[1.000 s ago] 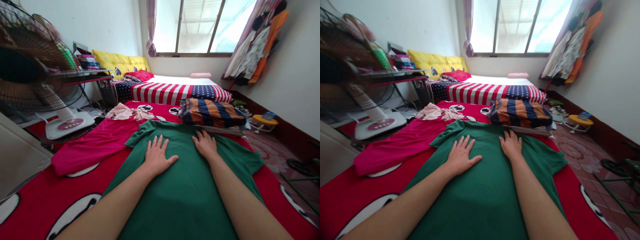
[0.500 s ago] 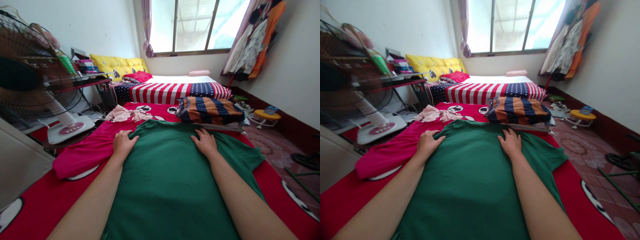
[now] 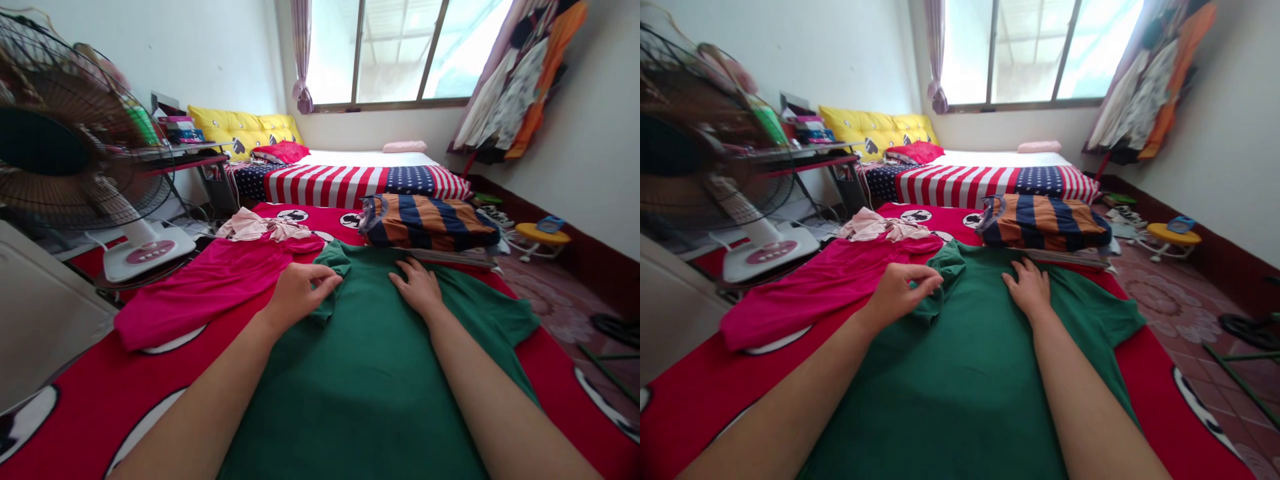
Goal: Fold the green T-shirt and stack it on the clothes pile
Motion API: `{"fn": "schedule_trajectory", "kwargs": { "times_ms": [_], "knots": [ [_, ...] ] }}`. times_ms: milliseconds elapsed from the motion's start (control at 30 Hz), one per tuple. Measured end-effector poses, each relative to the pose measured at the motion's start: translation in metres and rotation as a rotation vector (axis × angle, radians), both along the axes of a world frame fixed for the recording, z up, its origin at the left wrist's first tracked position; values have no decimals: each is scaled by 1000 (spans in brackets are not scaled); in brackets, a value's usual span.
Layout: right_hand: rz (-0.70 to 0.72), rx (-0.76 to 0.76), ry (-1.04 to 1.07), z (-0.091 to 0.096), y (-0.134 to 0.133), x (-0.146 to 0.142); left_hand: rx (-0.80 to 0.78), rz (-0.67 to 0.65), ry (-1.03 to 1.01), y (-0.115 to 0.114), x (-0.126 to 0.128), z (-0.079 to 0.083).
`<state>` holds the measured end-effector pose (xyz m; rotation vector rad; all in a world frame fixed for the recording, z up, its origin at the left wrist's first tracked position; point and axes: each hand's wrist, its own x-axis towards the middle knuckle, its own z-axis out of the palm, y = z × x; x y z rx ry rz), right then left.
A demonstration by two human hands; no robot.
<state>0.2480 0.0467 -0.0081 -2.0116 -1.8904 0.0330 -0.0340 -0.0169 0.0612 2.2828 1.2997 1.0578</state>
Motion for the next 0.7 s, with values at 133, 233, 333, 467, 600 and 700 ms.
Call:
{"fn": "schedule_trajectory", "kwargs": {
  "times_ms": [133,233,333,467,600,700],
  "knots": [
    [-7,-6,4,2,-1,-1,-26,261,0,18,-28,-2],
    [-9,-10,8,3,-1,-2,-183,155,64,22,-33,-3],
    [-7,-11,10,2,-1,-1,-225,118,169,13,-17,-5],
    [-2,-6,4,2,-1,-1,-170,232,435,-4,10,-16],
    [-3,-6,-2,3,-1,-2,-183,235,298,6,7,-23],
    [-10,-7,5,3,-2,-2,-205,316,-328,33,-28,-24]
  ]
}}
